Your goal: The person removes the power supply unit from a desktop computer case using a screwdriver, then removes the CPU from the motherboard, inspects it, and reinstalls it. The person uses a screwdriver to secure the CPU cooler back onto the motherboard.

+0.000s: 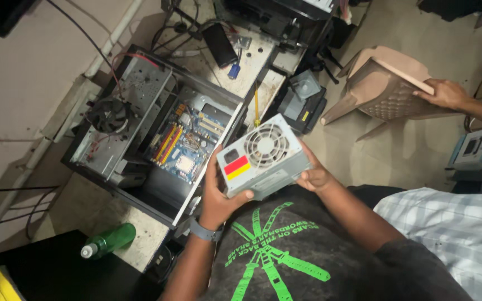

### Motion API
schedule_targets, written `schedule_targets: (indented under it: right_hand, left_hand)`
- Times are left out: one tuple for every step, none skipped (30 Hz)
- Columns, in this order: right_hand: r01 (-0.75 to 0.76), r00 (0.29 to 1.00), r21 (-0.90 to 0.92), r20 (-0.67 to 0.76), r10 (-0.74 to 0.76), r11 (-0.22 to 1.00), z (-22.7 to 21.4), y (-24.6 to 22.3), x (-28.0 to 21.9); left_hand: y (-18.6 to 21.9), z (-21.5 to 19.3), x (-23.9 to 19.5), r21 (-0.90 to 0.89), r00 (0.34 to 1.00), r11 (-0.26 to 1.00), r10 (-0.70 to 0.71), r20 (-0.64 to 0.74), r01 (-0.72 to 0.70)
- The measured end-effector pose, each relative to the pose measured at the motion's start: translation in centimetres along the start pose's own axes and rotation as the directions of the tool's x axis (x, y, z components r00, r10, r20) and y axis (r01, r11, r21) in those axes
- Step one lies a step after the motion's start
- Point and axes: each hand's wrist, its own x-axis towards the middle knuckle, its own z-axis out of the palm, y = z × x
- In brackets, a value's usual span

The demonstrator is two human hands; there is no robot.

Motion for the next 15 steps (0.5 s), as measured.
schedule_targets:
  right_hand:
    - [-0.019,1.000,0.025,-0.002,0.019,1.000,-0.3,0.2,-0.3]
    - [-0.038,0.999,0.050,-0.003,0.039,0.998,-0.7,0.4,-0.5]
    - [-0.053,0.999,0.070,0.000,0.053,0.996,-1.1,0.5,-0.6]
    - [-0.059,0.998,0.085,-0.006,0.060,0.995,-1.3,0.7,-1.1]
    - [-0.057,0.998,0.093,0.001,0.057,0.994,-1.6,0.7,-0.7]
    - [-0.054,0.999,0.101,0.008,0.054,0.993,-1.9,0.7,-0.2]
    - [-0.055,0.998,0.107,0.004,0.055,0.993,-2.0,0.8,-0.2]
    - [-0.056,0.998,0.112,0.001,0.056,0.992,-2.0,1.0,-0.2]
    - [-0.060,0.998,0.120,-0.003,0.061,0.991,-1.9,1.2,-0.4]
    - [-0.021,0.999,0.081,-0.042,0.024,0.996,-1.8,1.4,-0.5]
    - [0.014,0.997,0.041,-0.075,-0.011,0.999,-1.6,1.5,-0.4]
    - [0.048,0.993,0.000,-0.105,-0.047,0.999,-1.4,1.7,-0.2]
    - [0.065,0.988,-0.055,-0.134,-0.072,0.996,-1.3,1.6,0.3]
    - [0.082,0.982,-0.110,-0.161,-0.099,0.991,-1.2,1.6,0.7]
    - [0.087,0.974,-0.161,-0.191,-0.118,0.983,-0.9,1.8,0.9]
  left_hand:
    - [-0.3,0.0,-0.5,-0.040,1.000,0.999,-0.012,0.002,0.012]
    - [-0.7,0.0,-0.7,-0.080,1.000,0.996,-0.024,0.004,0.024]
    - [-1.1,0.0,-0.9,-0.121,1.000,0.992,-0.029,0.007,0.029]
    - [-1.2,0.2,-1.5,-0.109,1.000,0.994,-0.024,-0.003,0.024]
    - [-1.4,0.2,-1.4,-0.092,1.000,0.996,-0.003,-0.010,0.002]
    - [-1.5,0.1,-1.3,-0.074,1.000,0.997,0.018,-0.018,-0.019]
    - [-1.6,0.0,-1.6,-0.026,1.000,0.999,0.026,-0.014,-0.026]
    - [-1.8,-0.4,-2.0,0.023,0.999,0.999,0.034,-0.009,-0.033]
    - [-2.0,-0.7,-2.4,0.071,0.999,0.997,0.039,-0.007,-0.038]
    - [-2.1,-1.5,-2.9,0.332,0.999,0.943,0.020,-0.030,-0.009]
    - [-2.1,-2.8,-3.4,0.568,0.998,0.823,0.010,-0.062,0.027]
    - [-2.2,-4.1,-3.9,0.762,0.995,0.644,0.005,-0.096,0.070]
    - [-2.3,-5.3,-4.4,0.776,0.985,0.631,0.121,-0.121,0.018]
    - [-2.6,-6.4,-4.9,0.791,0.961,0.611,0.236,-0.143,-0.032]
    - [-2.9,-7.4,-5.8,0.794,0.931,0.609,0.285,-0.228,0.008]
